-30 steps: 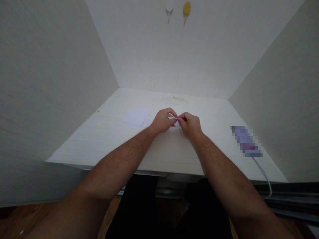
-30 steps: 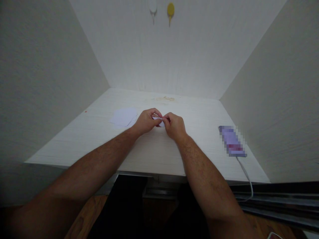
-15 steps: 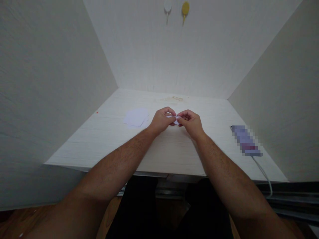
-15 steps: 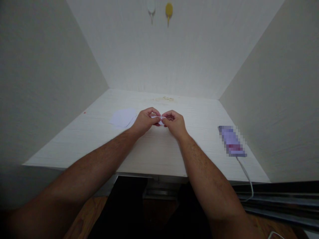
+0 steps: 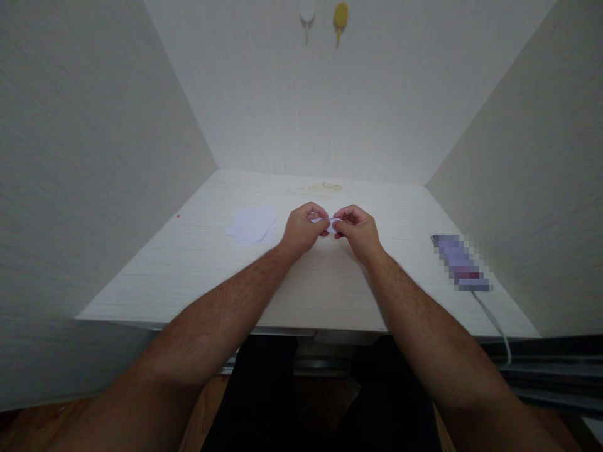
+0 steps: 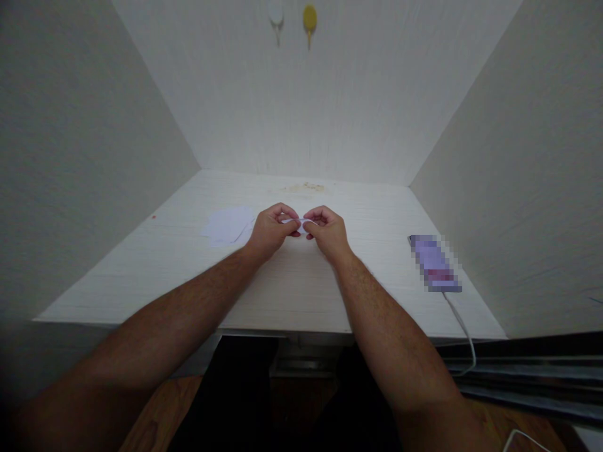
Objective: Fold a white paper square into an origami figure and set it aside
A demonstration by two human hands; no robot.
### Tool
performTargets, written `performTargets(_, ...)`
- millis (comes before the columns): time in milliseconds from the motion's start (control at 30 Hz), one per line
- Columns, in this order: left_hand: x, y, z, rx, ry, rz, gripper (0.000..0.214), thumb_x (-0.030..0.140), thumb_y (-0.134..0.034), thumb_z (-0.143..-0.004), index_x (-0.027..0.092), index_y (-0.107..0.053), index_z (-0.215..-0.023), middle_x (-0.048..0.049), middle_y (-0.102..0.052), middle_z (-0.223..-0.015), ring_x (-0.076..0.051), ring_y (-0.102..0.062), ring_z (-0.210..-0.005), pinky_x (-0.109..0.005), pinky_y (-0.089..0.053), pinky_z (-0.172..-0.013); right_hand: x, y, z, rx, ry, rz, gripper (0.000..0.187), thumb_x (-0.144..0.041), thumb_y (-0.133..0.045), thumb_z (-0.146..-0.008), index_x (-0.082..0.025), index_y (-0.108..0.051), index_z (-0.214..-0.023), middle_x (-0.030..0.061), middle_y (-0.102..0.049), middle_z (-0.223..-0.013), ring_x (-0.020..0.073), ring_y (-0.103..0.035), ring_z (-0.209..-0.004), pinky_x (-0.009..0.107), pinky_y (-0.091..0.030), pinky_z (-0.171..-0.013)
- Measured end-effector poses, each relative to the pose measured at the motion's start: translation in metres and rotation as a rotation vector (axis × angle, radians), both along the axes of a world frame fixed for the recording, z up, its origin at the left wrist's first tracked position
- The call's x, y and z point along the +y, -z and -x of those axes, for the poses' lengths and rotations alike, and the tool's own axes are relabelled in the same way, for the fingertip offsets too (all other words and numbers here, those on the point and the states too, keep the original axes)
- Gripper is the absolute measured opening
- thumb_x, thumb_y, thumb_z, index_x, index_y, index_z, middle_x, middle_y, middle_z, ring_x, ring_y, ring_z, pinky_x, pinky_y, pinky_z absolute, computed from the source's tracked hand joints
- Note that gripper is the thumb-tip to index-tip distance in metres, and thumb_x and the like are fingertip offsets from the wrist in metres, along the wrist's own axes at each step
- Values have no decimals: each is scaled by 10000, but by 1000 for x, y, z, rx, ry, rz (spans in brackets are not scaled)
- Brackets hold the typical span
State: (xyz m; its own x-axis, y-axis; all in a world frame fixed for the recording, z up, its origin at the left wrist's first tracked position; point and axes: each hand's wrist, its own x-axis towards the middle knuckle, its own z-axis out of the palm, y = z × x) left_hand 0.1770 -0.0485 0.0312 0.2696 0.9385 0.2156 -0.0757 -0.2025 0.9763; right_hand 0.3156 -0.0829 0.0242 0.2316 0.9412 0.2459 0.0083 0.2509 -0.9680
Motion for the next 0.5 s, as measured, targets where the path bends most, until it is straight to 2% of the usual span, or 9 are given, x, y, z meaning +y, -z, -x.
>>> performTargets(200,-1,1,0,-37,114,81,160,160,-721,-684,144,-583,-764,13,-636,-629,-86,-626,-553,-231,-565,-557,0,1,-1,-16,-9,34,146,-258,-704,-624,-193,-627,-730,-16,-647,-680,106,-572,-565,267,-505,-546)
performTargets(500,-2,0,-2,-51,51,65,118,118,-700,-658,138,-592,-701,11,-626,-611,-86,-603,-521,-241,-562,-526,-1,-1,-1,47,23,51,117,-220,-728,-581,-191,-676,-682,-3,-670,-641,121,-601,-571,284,-523,-571)
